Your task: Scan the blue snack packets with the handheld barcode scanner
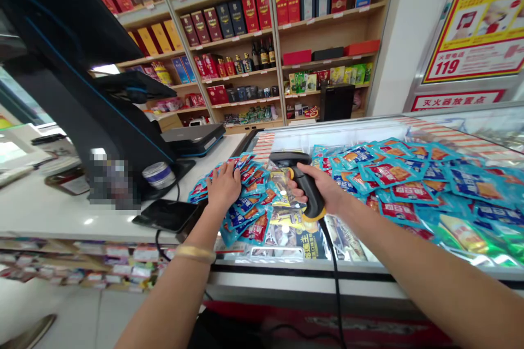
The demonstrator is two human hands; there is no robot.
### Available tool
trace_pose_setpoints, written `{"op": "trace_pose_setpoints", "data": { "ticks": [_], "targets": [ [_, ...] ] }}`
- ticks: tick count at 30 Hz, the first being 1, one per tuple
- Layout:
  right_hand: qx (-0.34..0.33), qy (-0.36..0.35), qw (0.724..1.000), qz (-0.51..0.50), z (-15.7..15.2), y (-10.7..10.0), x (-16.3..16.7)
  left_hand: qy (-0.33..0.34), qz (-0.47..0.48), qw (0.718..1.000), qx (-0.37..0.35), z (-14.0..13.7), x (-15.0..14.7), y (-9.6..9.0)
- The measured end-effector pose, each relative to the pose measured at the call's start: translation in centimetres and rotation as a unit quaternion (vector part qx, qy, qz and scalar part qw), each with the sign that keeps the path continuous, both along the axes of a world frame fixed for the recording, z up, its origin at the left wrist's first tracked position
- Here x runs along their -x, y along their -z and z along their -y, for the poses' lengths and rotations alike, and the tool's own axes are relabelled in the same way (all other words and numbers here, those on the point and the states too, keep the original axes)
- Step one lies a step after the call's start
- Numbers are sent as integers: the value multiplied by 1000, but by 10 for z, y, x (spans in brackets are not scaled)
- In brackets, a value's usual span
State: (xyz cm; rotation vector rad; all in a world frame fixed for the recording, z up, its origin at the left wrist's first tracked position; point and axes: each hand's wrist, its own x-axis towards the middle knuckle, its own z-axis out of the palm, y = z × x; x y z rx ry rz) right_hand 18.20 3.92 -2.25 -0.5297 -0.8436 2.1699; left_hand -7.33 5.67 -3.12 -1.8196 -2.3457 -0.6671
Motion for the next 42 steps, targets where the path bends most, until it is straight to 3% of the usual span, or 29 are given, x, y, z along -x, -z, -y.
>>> {"op": "trace_pose_setpoints", "data": {
  "ticks": [4,8,11,14,16,18,23,26,32,35,39,42],
  "targets": [
    [5,-17,1000,8,1,10,7,5,10,1000,-5,-1,5,8],
    [2,9,1000,5,1,2,-12,41,79,988,-129,-4,0,1],
    [-23,42,999,6,-1,-12,-41,100,133,964,-208,-5,-28,-6],
    [-63,89,994,8,-4,-25,-82,197,232,923,-235,-5,-80,-10],
    [-72,128,989,15,-5,-31,-111,250,301,893,-223,-6,-121,-9],
    [-62,152,986,28,-5,-32,-138,293,317,884,-182,-5,-158,-5],
    [-65,168,983,37,-2,-19,-176,338,237,909,-56,-2,-213,15],
    [-74,178,981,31,-1,-12,-179,325,176,929,6,-1,-221,25],
    [-96,173,980,24,0,-11,-172,321,183,929,16,-6,-212,30],
    [-98,170,980,22,2,-12,-170,313,247,917,-1,-9,-205,29],
    [-105,168,980,30,3,-12,-169,251,405,879,-26,-11,-198,27],
    [-104,168,980,30,4,-11,-168,216,444,868,-49,-13,-194,26]
  ]
}}
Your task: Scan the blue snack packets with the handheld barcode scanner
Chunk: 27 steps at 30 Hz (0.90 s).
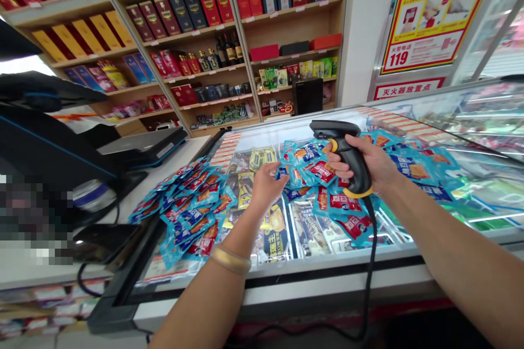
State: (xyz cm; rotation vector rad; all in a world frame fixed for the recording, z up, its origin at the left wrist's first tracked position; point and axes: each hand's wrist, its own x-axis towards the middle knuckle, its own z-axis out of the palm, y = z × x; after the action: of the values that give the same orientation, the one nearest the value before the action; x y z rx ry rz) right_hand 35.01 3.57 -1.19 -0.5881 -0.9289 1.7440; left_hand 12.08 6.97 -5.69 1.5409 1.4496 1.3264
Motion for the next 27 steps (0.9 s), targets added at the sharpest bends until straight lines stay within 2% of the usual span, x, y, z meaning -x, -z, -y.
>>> {"op": "trace_pose_setpoints", "data": {
  "ticks": [6,9,11,13,16,18,20,23,27],
  "targets": [
    [3,-1,1000,3,2,1,2,-67,26,997,19,-8,10,0],
    [3,7,1000,7,2,1,2,-118,102,988,-3,-14,15,-2],
    [-2,12,1000,12,2,2,2,-140,194,971,-4,-15,16,-7],
    [-4,13,1000,21,2,4,3,-124,325,937,34,-14,15,-14],
    [2,4,1000,25,3,5,4,-45,518,841,149,-9,12,-28],
    [12,-4,1000,22,5,5,5,1,594,774,218,-5,10,-34],
    [21,-15,999,21,6,4,7,25,632,729,262,-1,8,-38],
    [23,-34,999,24,8,2,9,40,653,701,283,2,5,-38],
    [14,-47,998,32,9,2,10,54,661,692,285,3,3,-37]
  ]
}}
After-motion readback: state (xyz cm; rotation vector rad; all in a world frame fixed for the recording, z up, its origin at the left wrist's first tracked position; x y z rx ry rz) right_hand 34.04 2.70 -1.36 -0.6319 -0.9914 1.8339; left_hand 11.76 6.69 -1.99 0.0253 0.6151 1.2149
